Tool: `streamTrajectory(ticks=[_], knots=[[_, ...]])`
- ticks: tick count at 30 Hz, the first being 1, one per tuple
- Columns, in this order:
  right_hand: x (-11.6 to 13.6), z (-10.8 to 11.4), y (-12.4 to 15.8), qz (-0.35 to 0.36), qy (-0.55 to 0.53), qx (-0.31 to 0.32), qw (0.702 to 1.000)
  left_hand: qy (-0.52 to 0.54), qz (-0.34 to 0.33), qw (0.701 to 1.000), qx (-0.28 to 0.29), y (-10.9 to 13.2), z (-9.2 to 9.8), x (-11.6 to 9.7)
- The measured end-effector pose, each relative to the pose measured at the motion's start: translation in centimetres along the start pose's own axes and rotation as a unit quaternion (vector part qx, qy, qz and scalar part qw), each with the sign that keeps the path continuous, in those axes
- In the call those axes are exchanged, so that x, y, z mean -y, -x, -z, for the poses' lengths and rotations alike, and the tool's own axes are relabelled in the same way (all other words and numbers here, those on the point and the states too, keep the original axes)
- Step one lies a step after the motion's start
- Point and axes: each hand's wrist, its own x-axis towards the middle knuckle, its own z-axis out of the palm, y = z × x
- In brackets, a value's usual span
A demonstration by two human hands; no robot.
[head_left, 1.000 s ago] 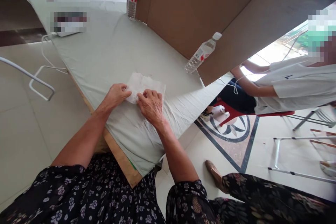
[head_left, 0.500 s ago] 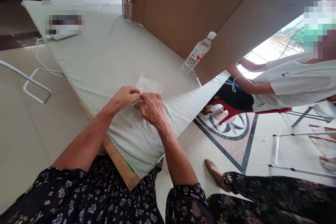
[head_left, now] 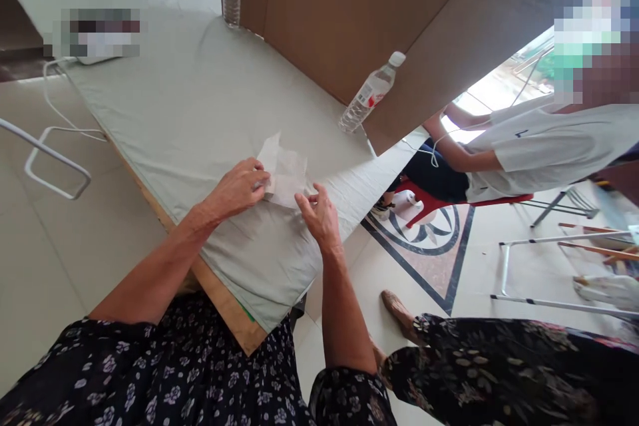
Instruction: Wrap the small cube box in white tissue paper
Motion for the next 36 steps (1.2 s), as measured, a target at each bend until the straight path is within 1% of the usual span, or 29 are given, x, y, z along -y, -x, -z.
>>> streamTrajectory(ticks=[2, 5, 7, 10, 12, 15, 19, 21, 23, 24, 26, 28, 30, 32, 34, 36], knots=[[0.7, -0.6, -0.3, -0.003, 0.019, 0.010, 1.000, 0.002, -0.015, 1.000, 0.024, -0.1, 0.1, 0.1], [1.7, -1.3, -0.7, -0.012, 0.041, 0.001, 0.999, 0.000, -0.012, 0.999, 0.046, -0.1, 0.4, 0.0], [1.7, -1.2, -0.6, -0.026, 0.054, -0.008, 0.998, -0.005, -0.005, 0.999, 0.051, 0.0, 0.5, -0.1], [1.0, -0.6, -0.2, -0.041, 0.063, -0.015, 0.997, -0.002, 0.004, 0.998, 0.057, 0.0, 0.4, -0.2], [0.8, -0.7, 0.0, -0.037, 0.065, -0.018, 0.997, 0.003, 0.006, 0.998, 0.057, 0.0, 0.2, -0.1], [1.1, -1.6, -0.5, -0.020, 0.060, -0.024, 0.998, 0.004, 0.008, 0.999, 0.041, 0.0, 0.0, 0.0], [1.2, -2.7, -1.6, -0.015, 0.009, -0.043, 0.999, 0.007, 0.003, 1.000, 0.029, 0.0, 0.1, 0.1], [0.7, -2.4, -1.4, -0.009, -0.015, -0.073, 0.997, 0.010, 0.003, 0.999, 0.030, 0.0, 0.2, 0.1], [0.0, -1.6, -0.6, -0.011, -0.005, -0.088, 0.996, 0.015, 0.008, 0.999, 0.028, 0.2, 0.2, 0.1], [-0.2, -1.1, -0.1, -0.020, 0.013, -0.081, 0.996, 0.020, 0.011, 0.999, 0.025, 0.3, 0.2, 0.2], [-0.2, -0.5, 0.6, -0.046, 0.054, -0.048, 0.996, 0.029, 0.018, 0.999, 0.019, 0.4, -0.1, 0.3], [0.3, -0.4, 0.6, -0.058, 0.070, -0.025, 0.996, 0.033, 0.022, 0.999, 0.009, 0.5, -0.3, 0.4], [1.0, -1.0, -0.1, -0.059, 0.036, -0.018, 0.997, 0.032, 0.023, 0.999, 0.005, 0.4, -0.4, 0.5], [1.5, -1.8, -1.0, -0.076, -0.047, -0.008, 0.996, 0.031, 0.020, 0.999, 0.013, 0.3, -0.4, 0.5], [1.6, -2.8, -1.9, -0.099, -0.142, 0.003, 0.985, 0.029, 0.020, 0.999, 0.019, 0.3, -0.2, 0.4], [1.2, -3.7, -2.5, -0.098, -0.205, -0.001, 0.974, 0.025, 0.022, 0.999, 0.017, 0.3, -0.1, 0.2]])
